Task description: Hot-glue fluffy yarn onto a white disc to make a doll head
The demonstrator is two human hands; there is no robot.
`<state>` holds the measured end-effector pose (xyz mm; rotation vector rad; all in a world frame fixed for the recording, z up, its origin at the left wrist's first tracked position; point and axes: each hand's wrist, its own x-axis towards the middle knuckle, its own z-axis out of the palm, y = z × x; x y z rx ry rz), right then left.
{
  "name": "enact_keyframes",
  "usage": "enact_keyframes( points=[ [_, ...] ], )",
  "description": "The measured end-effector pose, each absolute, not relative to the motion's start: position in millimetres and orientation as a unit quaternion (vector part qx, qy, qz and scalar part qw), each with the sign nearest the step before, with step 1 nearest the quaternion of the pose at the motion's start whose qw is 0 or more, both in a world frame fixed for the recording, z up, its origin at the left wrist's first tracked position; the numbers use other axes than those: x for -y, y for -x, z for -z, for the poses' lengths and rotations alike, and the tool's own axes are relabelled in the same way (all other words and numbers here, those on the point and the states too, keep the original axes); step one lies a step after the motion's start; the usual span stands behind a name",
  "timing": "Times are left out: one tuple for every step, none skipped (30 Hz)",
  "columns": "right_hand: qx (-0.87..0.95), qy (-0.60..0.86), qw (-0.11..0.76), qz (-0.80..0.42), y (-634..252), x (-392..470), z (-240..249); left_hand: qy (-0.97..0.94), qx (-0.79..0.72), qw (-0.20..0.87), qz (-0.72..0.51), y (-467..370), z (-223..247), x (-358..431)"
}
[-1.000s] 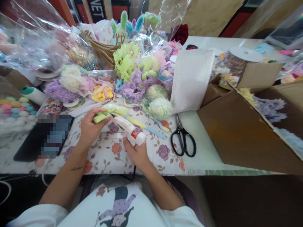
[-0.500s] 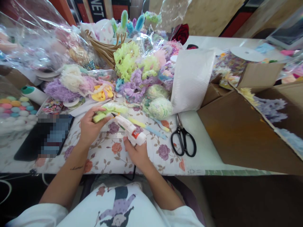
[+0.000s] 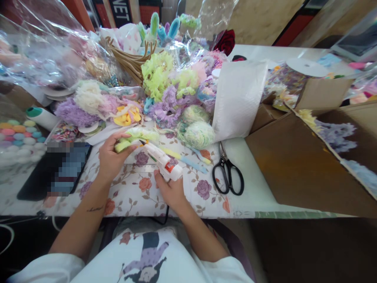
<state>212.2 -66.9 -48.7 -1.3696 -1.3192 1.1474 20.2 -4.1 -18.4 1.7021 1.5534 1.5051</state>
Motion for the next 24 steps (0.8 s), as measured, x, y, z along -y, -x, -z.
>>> enact_keyframes(
  points=[
    [0.530, 0.555, 0.446, -0.460, -212, 67, 48, -0.605, -0.554, 0.195, -0.537, -20, 19, 4],
    [0.530, 0.556, 0.448, -0.458, -211, 67, 47, -0.604, -0.555, 0.196, -0.537, -20, 19, 4],
    [0.530, 0.557, 0.449, -0.456, -211, 67, 46, -0.604, -0.556, 0.196, -0.536, -20, 19, 3],
    [0.528, 0.559, 0.451, -0.454, -210, 67, 45, -0.605, -0.556, 0.194, -0.536, -19, 20, 3],
    [0.526, 0.561, 0.451, -0.453, -210, 67, 44, -0.606, -0.555, 0.192, -0.536, -19, 20, 3],
    [0.524, 0.562, 0.453, -0.453, -210, 68, 43, -0.608, -0.554, 0.190, -0.537, -19, 21, 3],
    [0.521, 0.562, 0.454, -0.454, -209, 68, 43, -0.609, -0.553, 0.189, -0.537, -18, 22, 3],
    [0.518, 0.563, 0.455, -0.456, -209, 68, 42, -0.609, -0.552, 0.190, -0.537, -18, 22, 2],
    [0.515, 0.564, 0.455, -0.458, -209, 68, 42, -0.607, -0.552, 0.192, -0.538, -18, 22, 3],
    [0.513, 0.565, 0.454, -0.460, -209, 68, 41, -0.604, -0.552, 0.196, -0.540, -18, 22, 3],
    [0.512, 0.565, 0.453, -0.462, -209, 68, 41, -0.600, -0.552, 0.201, -0.543, -18, 22, 3],
    [0.511, 0.566, 0.452, -0.463, -209, 68, 41, -0.596, -0.553, 0.206, -0.545, -18, 21, 3],
    [0.511, 0.566, 0.450, -0.465, -209, 68, 40, -0.591, -0.554, 0.208, -0.549, -18, 21, 3],
    [0.511, 0.564, 0.450, -0.466, -209, 68, 39, -0.586, -0.555, 0.210, -0.552, -18, 21, 3],
    [0.510, 0.561, 0.453, -0.469, -209, 68, 39, -0.581, -0.558, 0.211, -0.554, -18, 21, 3],
    [0.508, 0.557, 0.457, -0.472, -209, 68, 38, -0.576, -0.561, 0.213, -0.556, -17, 22, 2],
    [0.506, 0.553, 0.461, -0.475, -209, 67, 38, -0.570, -0.564, 0.216, -0.557, -17, 23, 2],
    [0.505, 0.552, 0.463, -0.475, -209, 67, 37, -0.564, -0.566, 0.221, -0.559, -16, 25, 1],
    [0.506, 0.552, 0.465, -0.472, -208, 67, 37, -0.557, -0.568, 0.226, -0.562, -15, 27, 0],
    [0.508, 0.554, 0.465, -0.467, -208, 67, 37, -0.550, -0.569, 0.233, -0.565, -14, 28, -1],
    [0.511, 0.557, 0.464, -0.462, -208, 67, 37, -0.541, -0.569, 0.240, -0.570, -13, 30, -2],
    [0.515, 0.558, 0.463, -0.458, -208, 67, 36, -0.531, -0.569, 0.248, -0.577, -12, 32, -3],
    [0.516, 0.558, 0.462, -0.457, -208, 68, 36, -0.518, -0.569, 0.258, -0.584, -12, 33, -4],
    [0.514, 0.557, 0.462, -0.461, -209, 69, 36, -0.504, -0.570, 0.267, -0.592, -11, 34, -5]
  ],
)
